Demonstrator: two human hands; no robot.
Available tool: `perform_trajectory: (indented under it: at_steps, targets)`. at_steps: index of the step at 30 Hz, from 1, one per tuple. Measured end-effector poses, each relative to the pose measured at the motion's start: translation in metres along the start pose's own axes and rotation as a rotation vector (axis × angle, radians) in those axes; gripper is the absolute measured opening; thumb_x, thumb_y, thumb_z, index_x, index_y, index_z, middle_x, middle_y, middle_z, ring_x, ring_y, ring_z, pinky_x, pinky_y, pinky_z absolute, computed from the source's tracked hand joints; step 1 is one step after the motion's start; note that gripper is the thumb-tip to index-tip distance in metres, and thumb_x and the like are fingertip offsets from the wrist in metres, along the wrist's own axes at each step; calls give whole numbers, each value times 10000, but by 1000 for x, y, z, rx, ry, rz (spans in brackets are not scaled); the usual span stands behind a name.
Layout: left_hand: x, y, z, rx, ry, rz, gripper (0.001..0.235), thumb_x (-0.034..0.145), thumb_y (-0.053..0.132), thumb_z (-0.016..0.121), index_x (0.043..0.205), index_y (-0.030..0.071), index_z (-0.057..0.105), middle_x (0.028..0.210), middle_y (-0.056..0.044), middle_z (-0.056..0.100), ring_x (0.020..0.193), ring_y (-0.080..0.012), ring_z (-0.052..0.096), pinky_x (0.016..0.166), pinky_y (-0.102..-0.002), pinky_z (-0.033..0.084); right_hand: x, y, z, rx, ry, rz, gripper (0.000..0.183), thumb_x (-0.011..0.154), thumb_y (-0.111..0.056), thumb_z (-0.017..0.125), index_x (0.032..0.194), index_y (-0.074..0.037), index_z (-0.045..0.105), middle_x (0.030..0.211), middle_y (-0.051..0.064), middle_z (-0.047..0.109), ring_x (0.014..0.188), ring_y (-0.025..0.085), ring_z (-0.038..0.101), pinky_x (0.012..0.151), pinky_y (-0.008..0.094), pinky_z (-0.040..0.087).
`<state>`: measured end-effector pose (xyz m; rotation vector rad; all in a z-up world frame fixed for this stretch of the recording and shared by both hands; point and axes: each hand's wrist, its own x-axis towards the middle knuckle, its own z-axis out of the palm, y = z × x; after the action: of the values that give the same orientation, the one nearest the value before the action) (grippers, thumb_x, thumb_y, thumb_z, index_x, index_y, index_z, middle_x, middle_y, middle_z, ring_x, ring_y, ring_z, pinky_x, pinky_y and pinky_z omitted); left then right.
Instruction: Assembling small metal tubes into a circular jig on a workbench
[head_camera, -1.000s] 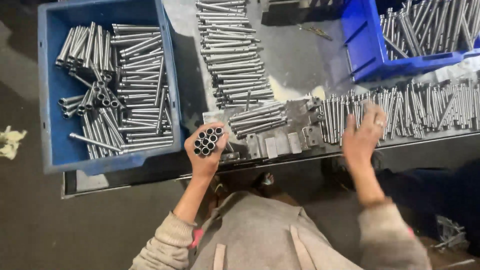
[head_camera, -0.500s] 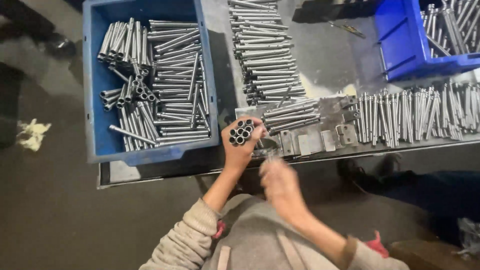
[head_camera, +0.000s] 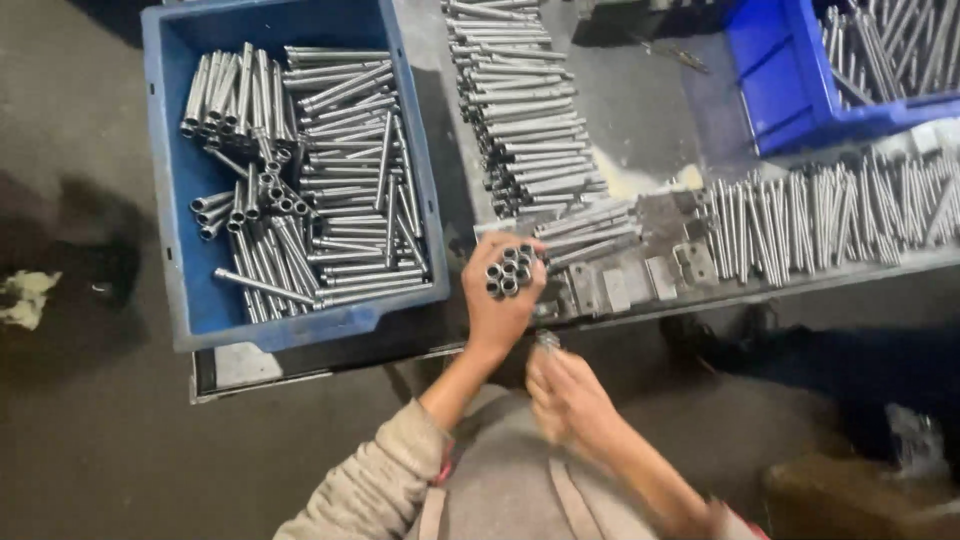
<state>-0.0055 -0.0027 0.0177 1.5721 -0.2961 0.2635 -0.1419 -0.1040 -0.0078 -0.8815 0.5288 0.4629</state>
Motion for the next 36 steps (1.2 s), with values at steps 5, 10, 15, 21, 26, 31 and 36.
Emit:
perform_trajectory:
  at_steps: [5,10,15,21,26,31,36]
  targets:
    - [1,-3,9,-10,38,-15,113,883,158,688,962,102,747,915,-67,714,862,-216,689,826,-352,533,-22,-63,-24,-1037,-32,-548,292,1034,-254,414,986,-99,657,665,20,530,609,163,493,622,343,447]
    - [-6,-6,10,12,53,-68,160,855,134,747,1012,136,780,933,-78,766,885,-249,729,822,-391,546,25,-88,-92,-1468,435,-939,127,973,-198,682,1087,-163,725,933,55,632,881,312,639,863,419,496]
    - [-4,4,15,65,73,-61,233,800,85,802,1027,135,789,867,-106,769,848,-233,737,805,-391,561,45,-125,-105,-1622,34,-1001,147,999,-306,617,1016,-177,684,926,56,617,871,336,630,809,440,490]
    - [-8,-5,18,165,154,-106,204,778,107,844,971,118,780,805,-76,763,782,-167,725,757,-340,569,49,-86,-144,-1763,70,-952,201,1033,-407,544,990,-221,606,1026,-4,578,927,269,593,852,381,431]
    - [-7,0,20,141,140,-102,151,827,78,816,967,84,758,770,-104,747,734,-172,721,748,-334,570,48,-101,-135,-1764,-16,-837,242,1051,-430,486,1015,-209,580,1022,8,574,927,272,579,853,384,415]
    - [-8,-3,24,43,161,-117,115,867,93,785,944,41,718,712,-115,727,685,-160,714,740,-306,565,44,-104,-128,-1707,21,-793,206,1060,-368,499,1028,-182,582,1013,35,569,917,280,569,841,380,408]
    - [-7,-7,20,-24,176,-96,92,901,43,742,933,-12,676,715,-152,724,668,-194,726,708,-309,561,44,-104,-127,-1749,-43,-860,250,1071,-409,472,1017,-181,561,1034,36,554,958,268,548,870,378,399]
